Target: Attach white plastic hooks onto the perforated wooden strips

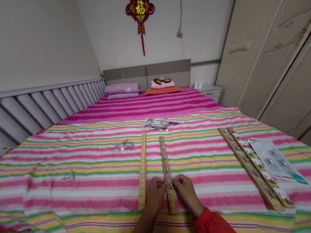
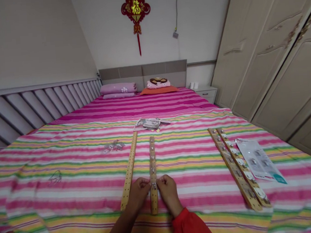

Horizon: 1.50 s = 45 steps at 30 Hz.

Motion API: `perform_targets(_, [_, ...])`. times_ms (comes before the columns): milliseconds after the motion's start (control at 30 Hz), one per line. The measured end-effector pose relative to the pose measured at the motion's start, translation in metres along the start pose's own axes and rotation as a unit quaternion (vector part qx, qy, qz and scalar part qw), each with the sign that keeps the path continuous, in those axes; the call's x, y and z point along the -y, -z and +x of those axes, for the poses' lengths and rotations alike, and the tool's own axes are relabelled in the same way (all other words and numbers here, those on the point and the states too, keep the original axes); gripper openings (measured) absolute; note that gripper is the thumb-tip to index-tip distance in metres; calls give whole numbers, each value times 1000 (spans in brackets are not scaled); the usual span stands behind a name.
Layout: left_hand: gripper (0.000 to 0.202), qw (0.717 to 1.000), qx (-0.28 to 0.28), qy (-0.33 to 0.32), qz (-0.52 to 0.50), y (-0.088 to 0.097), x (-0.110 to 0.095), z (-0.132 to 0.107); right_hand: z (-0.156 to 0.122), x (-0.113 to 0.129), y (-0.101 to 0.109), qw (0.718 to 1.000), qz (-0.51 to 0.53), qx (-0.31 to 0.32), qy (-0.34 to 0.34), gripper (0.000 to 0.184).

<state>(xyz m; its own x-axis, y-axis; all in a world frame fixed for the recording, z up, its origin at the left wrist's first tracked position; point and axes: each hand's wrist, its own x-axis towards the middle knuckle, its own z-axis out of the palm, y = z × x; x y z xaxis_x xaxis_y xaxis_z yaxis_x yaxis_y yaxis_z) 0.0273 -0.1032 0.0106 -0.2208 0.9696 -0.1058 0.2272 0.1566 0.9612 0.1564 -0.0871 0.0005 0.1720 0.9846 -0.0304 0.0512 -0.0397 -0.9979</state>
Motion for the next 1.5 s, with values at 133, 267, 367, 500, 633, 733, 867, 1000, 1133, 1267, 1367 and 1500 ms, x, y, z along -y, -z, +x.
perform_targets(133, [11, 1000, -1, -11, -1, 0, 1, 0, 0, -1, 0, 1000, -9, -4, 0, 18])
perform_targets(267, [13, 1000, -5, -5, 9, -1, 4, 1, 0, -2, 0, 1000, -16, 0, -1, 17])
perform_targets(367, [12, 1000, -13, -8, 10, -2, 6, 0, 1, -3, 1, 1000, -21, 3, -2, 18])
perform_targets(500, [8, 999, -22, -22, 26, -3, 6, -2, 2, -5, 1, 1000, -26, 9, -1, 19])
perform_targets(633, [13, 998, -14, -39, 45, -2, 0, -7, 3, -7, 1, 999, -30, 16, -2, 18])
perform_targets(733, [26, 996, 4, -55, 64, 0, -4, -11, 6, -9, 1, 999, -33, 22, -5, 20])
perform_targets(867, [36, 992, 29, -74, 99, 3, -5, -14, 12, -12, -1, 999, -46, 22, -10, 29])
perform_targets(1000, [40, 989, 43, -69, 126, 4, -5, -16, 18, -17, -3, 998, -58, 19, -18, 36])
perform_targets(1133, [40, 990, 35, -66, 117, 5, -5, -16, 21, -21, -3, 997, -66, 20, -31, 36])
perform_targets(1267, [36, 992, 20, -57, 108, 3, -3, -17, 23, -21, -3, 997, -63, 29, -43, 36])
perform_targets(1367, [34, 995, 4, -56, 82, 1, -1, -18, 21, -18, -2, 997, -33, 38, -51, 36])
perform_targets(1500, [33, 996, 73, -45, 28, 7, -9, -17, 16, -13, 0, 996, 10, 51, -73, 40])
